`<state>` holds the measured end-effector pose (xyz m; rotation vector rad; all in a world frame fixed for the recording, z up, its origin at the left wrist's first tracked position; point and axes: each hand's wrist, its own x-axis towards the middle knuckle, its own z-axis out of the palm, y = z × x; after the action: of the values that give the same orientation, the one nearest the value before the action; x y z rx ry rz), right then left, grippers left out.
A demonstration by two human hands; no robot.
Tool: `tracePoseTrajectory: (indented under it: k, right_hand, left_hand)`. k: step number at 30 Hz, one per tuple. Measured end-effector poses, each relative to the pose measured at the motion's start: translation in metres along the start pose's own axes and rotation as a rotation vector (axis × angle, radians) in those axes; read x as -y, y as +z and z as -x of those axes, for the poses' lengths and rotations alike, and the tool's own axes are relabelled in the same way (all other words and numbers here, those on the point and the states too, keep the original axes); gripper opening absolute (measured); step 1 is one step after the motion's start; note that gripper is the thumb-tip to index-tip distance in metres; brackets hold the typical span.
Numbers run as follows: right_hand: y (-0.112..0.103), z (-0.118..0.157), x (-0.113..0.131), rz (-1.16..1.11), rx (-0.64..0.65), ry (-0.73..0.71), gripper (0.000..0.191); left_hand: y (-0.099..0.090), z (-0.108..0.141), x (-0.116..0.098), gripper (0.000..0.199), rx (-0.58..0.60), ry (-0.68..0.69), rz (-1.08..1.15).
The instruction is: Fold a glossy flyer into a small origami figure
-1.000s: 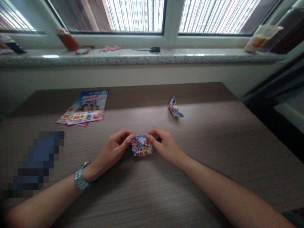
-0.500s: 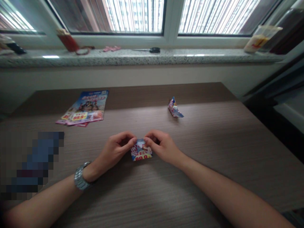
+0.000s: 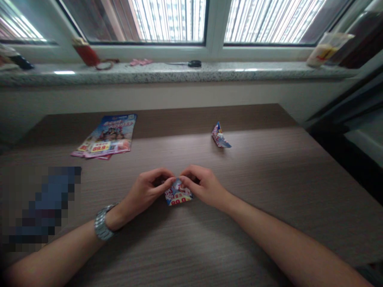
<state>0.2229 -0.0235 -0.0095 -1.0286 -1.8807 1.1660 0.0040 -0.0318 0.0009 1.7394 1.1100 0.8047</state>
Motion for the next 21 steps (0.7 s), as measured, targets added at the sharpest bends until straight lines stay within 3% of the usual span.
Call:
tracePoseTrajectory:
  k: [13, 21]
  right_hand:
    - [0.0011, -0.0008, -0.0030, -0.104, -0.018, 0.152, 0.028]
    - [0.0010, 0.0004, 0.0014, -0.062, 0.000, 0.129, 0.027]
  left_hand:
    - [-0.0028, -0.0008, -0.0002, 0.022, -0.099, -0.026, 0.076]
    - [-0.0015, -0.0006, -0.0051, 0.020, -0.030, -0.001, 0.047]
